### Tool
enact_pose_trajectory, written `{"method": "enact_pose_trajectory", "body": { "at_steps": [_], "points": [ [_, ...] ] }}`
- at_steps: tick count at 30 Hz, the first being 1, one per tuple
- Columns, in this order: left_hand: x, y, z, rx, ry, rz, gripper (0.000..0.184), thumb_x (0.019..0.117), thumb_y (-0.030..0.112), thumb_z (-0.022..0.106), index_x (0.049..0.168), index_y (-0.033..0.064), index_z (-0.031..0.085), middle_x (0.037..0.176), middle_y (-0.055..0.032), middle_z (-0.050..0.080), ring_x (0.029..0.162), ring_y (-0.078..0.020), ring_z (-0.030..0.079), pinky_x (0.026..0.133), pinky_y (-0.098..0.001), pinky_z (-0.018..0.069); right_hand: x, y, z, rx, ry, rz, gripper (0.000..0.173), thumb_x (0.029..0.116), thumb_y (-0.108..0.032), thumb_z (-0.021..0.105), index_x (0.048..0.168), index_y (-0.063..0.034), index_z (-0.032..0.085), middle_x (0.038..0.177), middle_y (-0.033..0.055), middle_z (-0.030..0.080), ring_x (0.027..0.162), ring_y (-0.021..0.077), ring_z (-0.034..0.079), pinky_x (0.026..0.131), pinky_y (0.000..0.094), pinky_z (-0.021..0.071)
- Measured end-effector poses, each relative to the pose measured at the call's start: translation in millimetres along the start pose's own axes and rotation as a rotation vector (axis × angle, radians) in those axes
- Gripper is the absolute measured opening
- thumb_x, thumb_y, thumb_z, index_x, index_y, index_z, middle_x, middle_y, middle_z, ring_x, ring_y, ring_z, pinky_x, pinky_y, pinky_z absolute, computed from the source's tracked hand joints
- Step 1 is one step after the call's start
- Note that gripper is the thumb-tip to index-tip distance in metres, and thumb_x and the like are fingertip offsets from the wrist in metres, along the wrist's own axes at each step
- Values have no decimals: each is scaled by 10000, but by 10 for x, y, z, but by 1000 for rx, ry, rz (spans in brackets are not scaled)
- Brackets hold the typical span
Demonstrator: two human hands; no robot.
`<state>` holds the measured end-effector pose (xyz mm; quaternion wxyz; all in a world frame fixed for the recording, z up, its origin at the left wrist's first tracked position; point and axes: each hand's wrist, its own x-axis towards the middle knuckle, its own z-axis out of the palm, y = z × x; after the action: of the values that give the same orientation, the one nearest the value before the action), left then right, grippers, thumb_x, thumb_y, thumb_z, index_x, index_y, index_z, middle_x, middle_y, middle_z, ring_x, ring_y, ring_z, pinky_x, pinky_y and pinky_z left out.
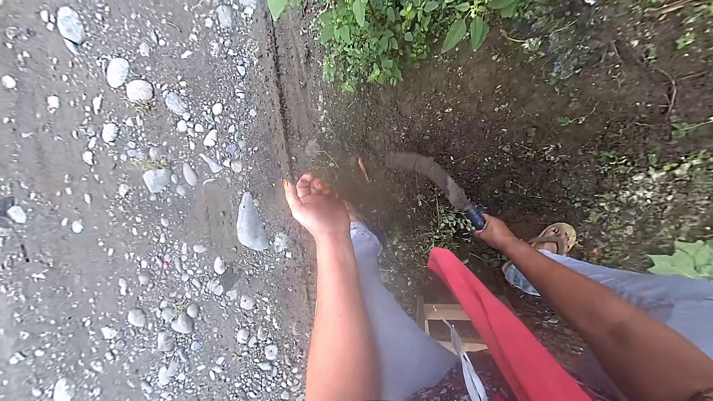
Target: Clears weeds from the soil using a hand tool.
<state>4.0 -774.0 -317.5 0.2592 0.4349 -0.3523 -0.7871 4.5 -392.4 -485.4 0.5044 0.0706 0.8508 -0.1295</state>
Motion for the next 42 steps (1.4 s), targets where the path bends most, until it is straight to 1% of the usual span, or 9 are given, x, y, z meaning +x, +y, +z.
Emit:
{"method": "enact_pose_trajectory", "body": {
  "at_steps": [2,5,9,12,16,20,27,34,42],
  "points": [
    [8,-2,3,6,0,-2,588,1104,501,109,775,269,539,596,115,504,539,-45,510,538,-214,436,3,109,-67,-298,-71,18,516,928,-195,702,1399,-29,569,1286,281,653,1207,472,633,967,685,496],
    [18,14,-2,-1,-3,-6,582,1102,491,106,785,267,539,600,114,505,537,-47,512,535,-215,437,-75,202,-354,-472,-87,-12,479,942,-202,698,1382,-52,582,1252,288,665,1185,498,635,933,692,498],
    [0,18,-20,-11,-16,-4,604,1101,511,97,789,261,548,601,112,511,541,-48,519,534,-216,443,-122,80,-412,-200,-17,-8,486,947,-185,700,1397,-50,576,1225,279,673,1163,465,647,961,677,487],
    [3,16,-21,-12,-23,10,603,1104,501,89,799,251,545,605,109,502,540,-51,505,529,-221,431,-55,-145,-74,142,44,7,503,925,-149,718,1382,-15,558,1137,257,678,978,398,692,887,606,537],
    [4,9,-12,-6,-13,1,588,1106,499,105,802,259,547,604,107,511,535,-47,509,527,-209,432,-44,49,61,-241,-64,57,524,934,-180,689,1421,-42,554,1296,277,650,1208,469,632,967,681,494],
    [10,18,-29,-7,-15,-8,601,1100,518,91,797,262,543,608,112,507,538,-48,509,528,-214,436,-210,222,-274,-479,-41,1,514,958,-164,666,1446,-72,534,1246,289,671,1170,505,643,931,681,500],
    [-8,20,-27,-15,-15,4,593,1103,505,107,789,265,549,594,118,508,527,-45,511,524,-208,435,-235,-120,-80,-142,153,7,545,979,-203,662,1484,-78,500,1222,285,681,1168,481,653,958,663,491],
    [12,17,-16,-15,-18,-14,592,1101,504,109,787,265,550,595,116,513,536,-39,517,528,-209,437,-190,115,-358,-496,40,-43,482,979,-143,639,1445,-81,531,1200,284,688,1127,497,665,912,667,508],
    [-4,-7,-5,-2,-31,9,608,1103,507,97,783,260,551,585,117,503,530,-39,509,524,-213,436,-128,-138,-84,-51,91,26,556,942,-187,693,1455,-56,524,1247,274,669,1183,460,642,978,668,483]
  ]
}}
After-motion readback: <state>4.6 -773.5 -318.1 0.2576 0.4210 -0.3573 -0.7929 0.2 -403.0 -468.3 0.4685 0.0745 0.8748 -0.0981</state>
